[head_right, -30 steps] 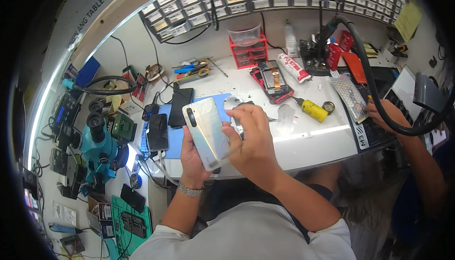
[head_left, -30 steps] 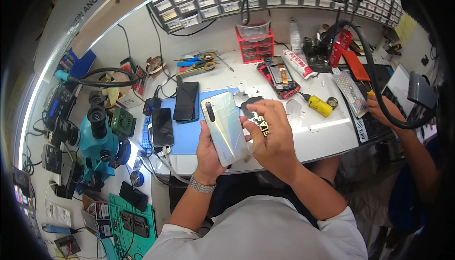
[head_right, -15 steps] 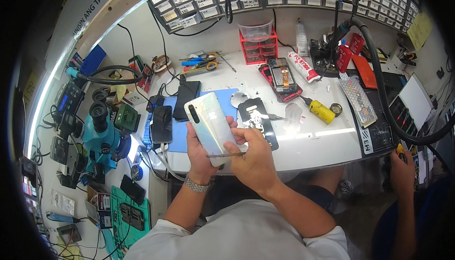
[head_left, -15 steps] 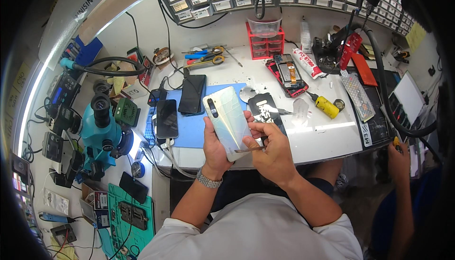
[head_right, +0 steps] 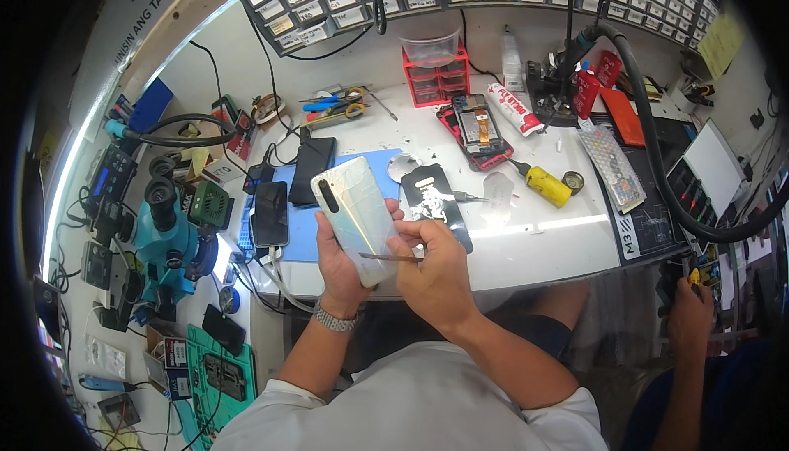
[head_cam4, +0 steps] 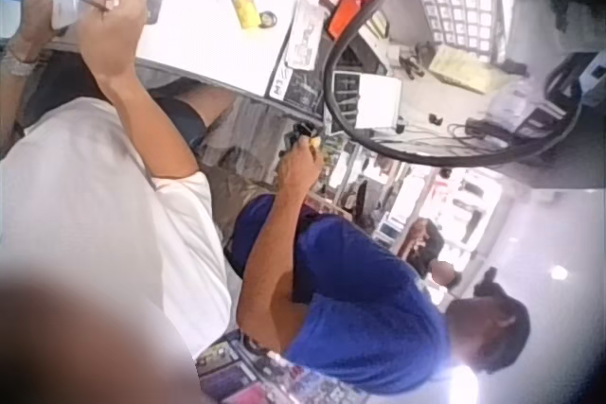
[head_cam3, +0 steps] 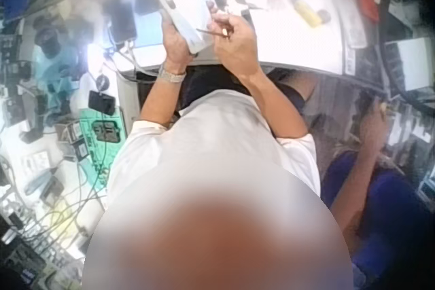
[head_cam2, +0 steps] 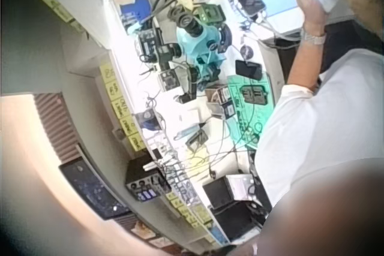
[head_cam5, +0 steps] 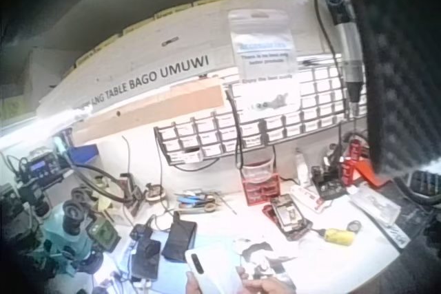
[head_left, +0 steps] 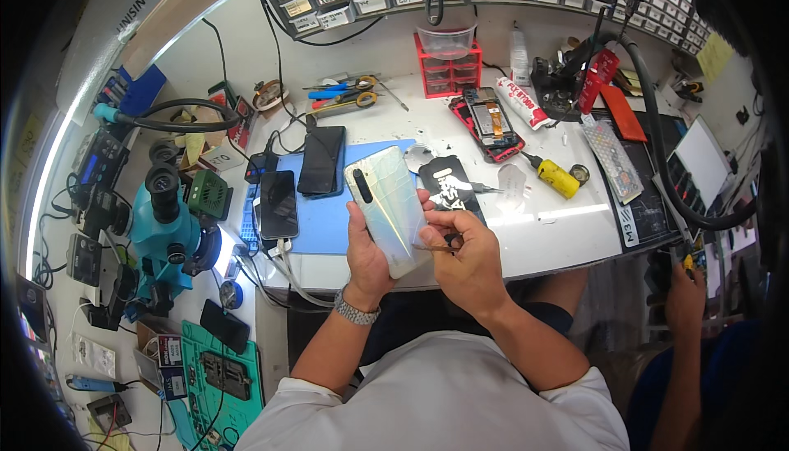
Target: The person removes a screen protector from a smartphone, then uses a screwdriver to pry open the device's back cover. They apply heat with a hot air gun along the edges and continue prying to separate the back panel from the frame.
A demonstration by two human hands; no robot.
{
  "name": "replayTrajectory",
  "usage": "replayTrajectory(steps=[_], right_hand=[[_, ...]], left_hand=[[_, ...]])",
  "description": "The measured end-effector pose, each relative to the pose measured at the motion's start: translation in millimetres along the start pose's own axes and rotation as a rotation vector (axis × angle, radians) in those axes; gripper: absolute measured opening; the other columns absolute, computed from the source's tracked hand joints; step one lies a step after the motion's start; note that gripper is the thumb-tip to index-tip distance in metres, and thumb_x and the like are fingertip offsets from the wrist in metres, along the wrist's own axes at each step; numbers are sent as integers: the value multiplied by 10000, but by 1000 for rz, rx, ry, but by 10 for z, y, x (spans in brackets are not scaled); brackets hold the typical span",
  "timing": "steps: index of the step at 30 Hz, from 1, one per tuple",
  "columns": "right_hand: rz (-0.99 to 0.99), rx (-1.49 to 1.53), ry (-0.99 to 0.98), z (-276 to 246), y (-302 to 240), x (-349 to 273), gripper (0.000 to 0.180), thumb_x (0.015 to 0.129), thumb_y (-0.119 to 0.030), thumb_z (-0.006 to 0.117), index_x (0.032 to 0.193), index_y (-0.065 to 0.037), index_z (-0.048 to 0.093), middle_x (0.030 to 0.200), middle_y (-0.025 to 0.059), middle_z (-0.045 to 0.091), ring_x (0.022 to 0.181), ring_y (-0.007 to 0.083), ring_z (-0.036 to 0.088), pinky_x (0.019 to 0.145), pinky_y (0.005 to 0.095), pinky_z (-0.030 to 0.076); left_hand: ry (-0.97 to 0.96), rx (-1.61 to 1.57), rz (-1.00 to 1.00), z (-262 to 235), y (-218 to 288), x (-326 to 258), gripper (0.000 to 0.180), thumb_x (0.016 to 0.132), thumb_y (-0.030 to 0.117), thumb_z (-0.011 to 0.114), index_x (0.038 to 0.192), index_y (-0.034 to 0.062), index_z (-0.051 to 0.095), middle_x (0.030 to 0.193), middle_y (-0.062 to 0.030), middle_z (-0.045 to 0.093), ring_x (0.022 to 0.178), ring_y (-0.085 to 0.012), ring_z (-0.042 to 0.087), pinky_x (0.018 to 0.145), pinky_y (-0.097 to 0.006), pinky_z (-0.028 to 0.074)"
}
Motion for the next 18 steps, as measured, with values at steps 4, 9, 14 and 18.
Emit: replayTrajectory(steps=[4,9,14,18], right_hand=[[-15,-25,15,-9,33,-7,190,1061,-91,801,1192,42,765,1010,36,747,770,35,599,704,216,511],[158,184,-45,36,136,-11,160,1080,-80,784,1157,51,733,987,35,755,822,44,643,742,217,534],[219,484,-110,118,-4,14,206,1079,-123,781,1159,61,736,998,74,787,865,84,715,768,244,564],[166,426,-133,102,40,12,208,1107,-82,740,1226,86,720,1040,81,795,906,78,728,812,232,589]], left_hand=[[-36,20,11,44,25,-8,941,1138,792,250,1618,27,514,1479,-200,669,1345,-333,678,1142,-509,577],[18,48,10,-18,25,-31,920,1146,778,239,1585,29,542,1448,-190,686,1299,-318,698,1129,-490,576],[-33,-6,-92,-91,-86,-31,911,1152,768,234,1576,26,548,1436,-189,697,1294,-312,701,1129,-482,571],[63,-19,-25,-140,-103,-11,886,1169,736,232,1576,14,545,1439,-186,704,1303,-319,706,1123,-489,574]])
Point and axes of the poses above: each hand's wrist, its own x-axis towards the middle knuckle, its own z-axis out of the palm, y = z × x, the point moved 10 cm from there along x, towards the middle knuckle
